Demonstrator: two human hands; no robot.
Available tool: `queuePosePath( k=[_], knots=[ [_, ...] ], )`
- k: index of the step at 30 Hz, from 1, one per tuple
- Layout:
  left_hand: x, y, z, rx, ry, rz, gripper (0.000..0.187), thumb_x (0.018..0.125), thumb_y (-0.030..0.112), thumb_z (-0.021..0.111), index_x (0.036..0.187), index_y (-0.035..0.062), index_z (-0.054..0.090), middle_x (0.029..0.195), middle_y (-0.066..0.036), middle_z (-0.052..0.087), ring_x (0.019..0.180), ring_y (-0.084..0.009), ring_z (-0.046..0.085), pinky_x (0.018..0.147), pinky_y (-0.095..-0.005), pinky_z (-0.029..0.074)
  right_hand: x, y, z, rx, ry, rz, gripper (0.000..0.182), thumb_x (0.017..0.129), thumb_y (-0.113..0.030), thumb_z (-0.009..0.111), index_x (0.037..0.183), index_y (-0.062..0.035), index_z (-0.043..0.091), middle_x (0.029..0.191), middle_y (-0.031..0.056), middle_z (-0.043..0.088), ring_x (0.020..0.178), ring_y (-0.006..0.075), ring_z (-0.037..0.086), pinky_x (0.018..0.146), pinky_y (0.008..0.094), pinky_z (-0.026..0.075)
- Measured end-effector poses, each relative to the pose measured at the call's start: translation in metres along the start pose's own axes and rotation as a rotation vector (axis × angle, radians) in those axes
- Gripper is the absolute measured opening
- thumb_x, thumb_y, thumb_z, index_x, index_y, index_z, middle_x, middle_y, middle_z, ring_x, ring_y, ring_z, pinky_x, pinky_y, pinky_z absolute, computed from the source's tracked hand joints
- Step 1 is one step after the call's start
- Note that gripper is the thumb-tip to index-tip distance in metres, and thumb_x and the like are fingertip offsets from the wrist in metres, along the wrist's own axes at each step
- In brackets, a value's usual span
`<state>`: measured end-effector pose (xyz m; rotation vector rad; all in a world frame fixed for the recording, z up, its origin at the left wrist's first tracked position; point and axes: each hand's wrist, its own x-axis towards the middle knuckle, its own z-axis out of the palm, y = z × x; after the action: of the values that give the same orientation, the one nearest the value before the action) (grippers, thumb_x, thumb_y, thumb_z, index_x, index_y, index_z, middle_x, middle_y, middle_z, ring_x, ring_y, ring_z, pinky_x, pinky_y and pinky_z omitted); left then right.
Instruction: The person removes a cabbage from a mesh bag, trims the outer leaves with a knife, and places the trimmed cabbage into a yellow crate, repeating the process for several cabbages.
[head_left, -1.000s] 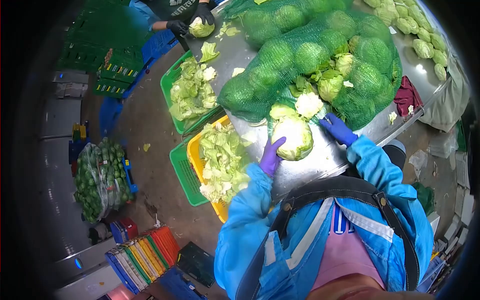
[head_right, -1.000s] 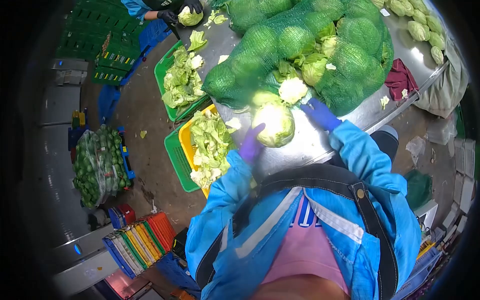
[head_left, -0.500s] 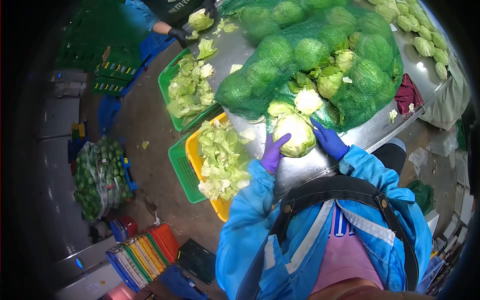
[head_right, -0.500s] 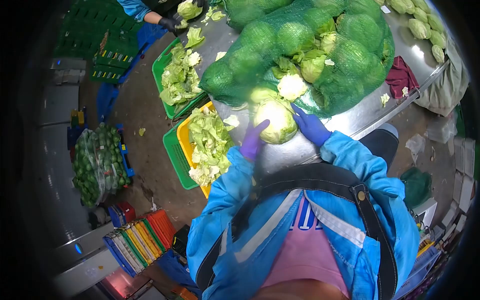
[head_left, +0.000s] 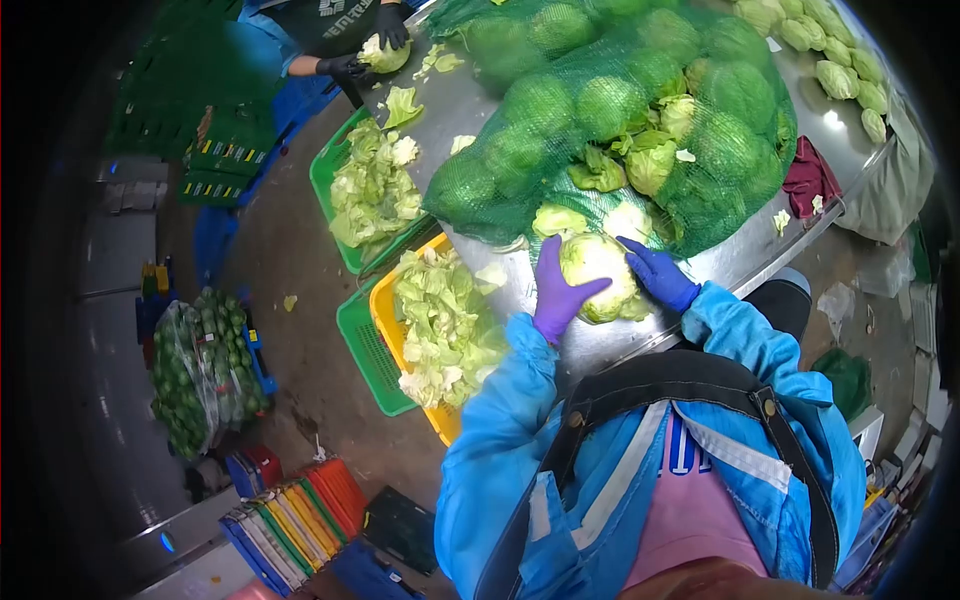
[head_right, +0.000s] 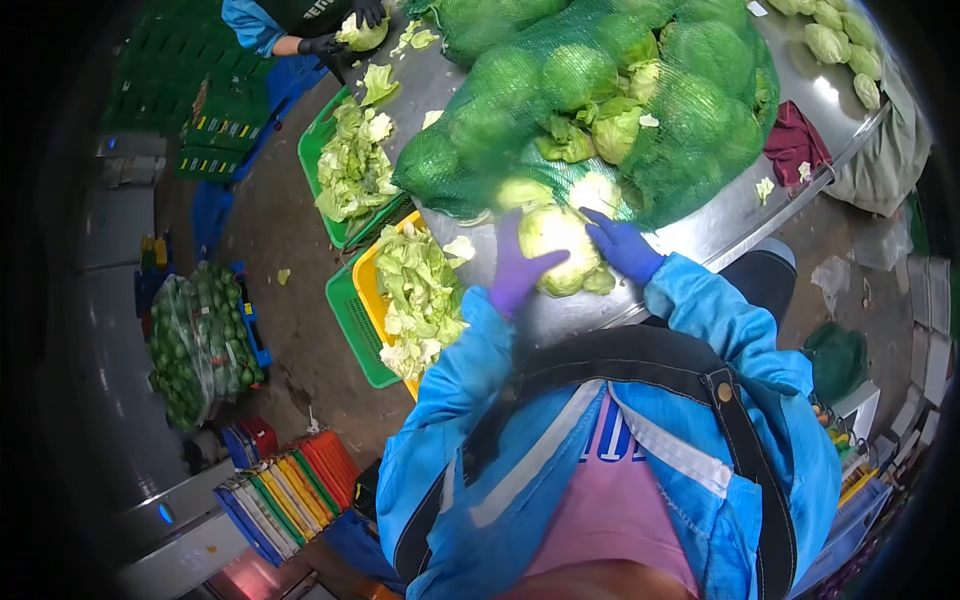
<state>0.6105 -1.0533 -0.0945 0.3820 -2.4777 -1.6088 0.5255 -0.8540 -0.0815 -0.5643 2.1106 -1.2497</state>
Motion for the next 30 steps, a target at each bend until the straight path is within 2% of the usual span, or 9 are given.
queuePosePath(
  k=[1,4,10,14,18,23,26,29,30],
  knots=[
    [-0.004,-0.003,0.001,-0.037,-0.043,-0.023,0.115,0.051,0.037,0.088,0.136,-0.0065,0.025,0.133,-0.025,0.035,0.128,-0.0363,0.032,0.108,-0.0427,0.026,0.000,0.008,0.006,-0.007,0.088,-0.089,0.043,0.096,-0.028,0.045,0.136,-0.0127,0.041,0.064,0.0194,0.057,0.063,0.0289,0.060,0.065,0.0384,0.047],
    [-0.007,-0.010,0.001,-0.193,-0.080,-0.134,0.117,0.050,0.035,0.088,0.137,-0.0065,0.023,0.135,-0.024,0.033,0.127,-0.0354,0.034,0.107,-0.0413,0.029,0.003,0.020,0.013,-0.099,0.173,-0.238,0.044,0.096,-0.030,0.045,0.136,-0.0122,0.040,0.067,0.0210,0.059,0.061,0.0330,0.059,0.062,0.0404,0.047],
    [0.006,-0.002,0.001,-0.316,-0.089,-0.272,0.114,0.052,0.029,0.089,0.137,-0.0087,0.022,0.134,-0.022,0.035,0.124,-0.0304,0.038,0.103,-0.0376,0.035,-0.013,-0.013,0.008,-0.436,0.077,-0.124,0.055,0.096,-0.031,0.042,0.144,-0.0116,0.025,0.065,0.0241,0.058,0.060,0.0397,0.058,0.057,0.0454,0.045],
    [0.021,0.002,-0.002,-0.419,-0.176,-0.296,0.111,0.053,0.027,0.089,0.136,-0.0094,0.024,0.128,-0.021,0.043,0.118,-0.0289,0.046,0.098,-0.0362,0.041,-0.015,-0.012,0.007,-0.436,0.088,-0.182,0.058,0.095,-0.031,0.043,0.145,-0.0128,0.019,0.062,0.0229,0.057,0.057,0.0378,0.058,0.054,0.0455,0.044],
    [0.024,0.012,-0.005,-0.470,-0.217,-0.321,0.110,0.052,0.028,0.089,0.134,-0.0102,0.026,0.126,-0.021,0.044,0.115,-0.0289,0.048,0.095,-0.0355,0.044,-0.009,-0.017,0.012,-0.526,0.123,-0.101,0.059,0.094,-0.031,0.045,0.145,-0.0130,0.021,0.058,0.0207,0.056,0.051,0.0354,0.057,0.050,0.0443,0.044],
    [0.031,0.003,0.006,-0.206,-0.141,-0.319,0.115,0.049,0.033,0.089,0.133,-0.0138,0.025,0.126,-0.024,0.043,0.115,-0.0303,0.048,0.095,-0.0371,0.043,0.009,-0.010,0.013,-0.611,0.223,-0.119,0.056,0.093,-0.032,0.046,0.143,-0.0145,0.028,0.059,0.0184,0.057,0.049,0.0339,0.057,0.049,0.0446,0.044],
    [0.034,-0.001,0.013,-0.082,-0.142,-0.343,0.119,0.049,0.035,0.089,0.134,-0.0149,0.023,0.127,-0.025,0.042,0.116,-0.0310,0.046,0.096,-0.0371,0.042,0.020,0.006,-0.002,-0.649,0.186,-0.078,0.052,0.094,-0.034,0.044,0.140,-0.0143,0.033,0.063,0.0192,0.059,0.053,0.0356,0.058,0.053,0.0452,0.046],
    [0.038,-0.005,0.001,-0.264,-0.267,-0.289,0.120,0.049,0.035,0.089,0.135,-0.0146,0.021,0.129,-0.025,0.040,0.119,-0.0308,0.044,0.098,-0.0363,0.040,0.019,-0.006,-0.035,-0.349,-0.166,-0.030,0.052,0.095,-0.042,0.038,0.139,-0.0139,0.035,0.090,0.0280,0.062,0.084,0.0408,0.062,0.079,0.0449,0.047],
    [0.036,-0.005,0.000,-0.262,-0.266,-0.294,0.120,0.049,0.035,0.089,0.135,-0.0146,0.021,0.129,-0.025,0.040,0.119,-0.0308,0.044,0.098,-0.0363,0.040,0.020,-0.005,-0.029,-0.346,-0.170,-0.029,0.052,0.095,-0.042,0.038,0.139,-0.0139,0.035,0.090,0.0280,0.062,0.084,0.0408,0.062,0.079,0.0449,0.047]
  ],
)
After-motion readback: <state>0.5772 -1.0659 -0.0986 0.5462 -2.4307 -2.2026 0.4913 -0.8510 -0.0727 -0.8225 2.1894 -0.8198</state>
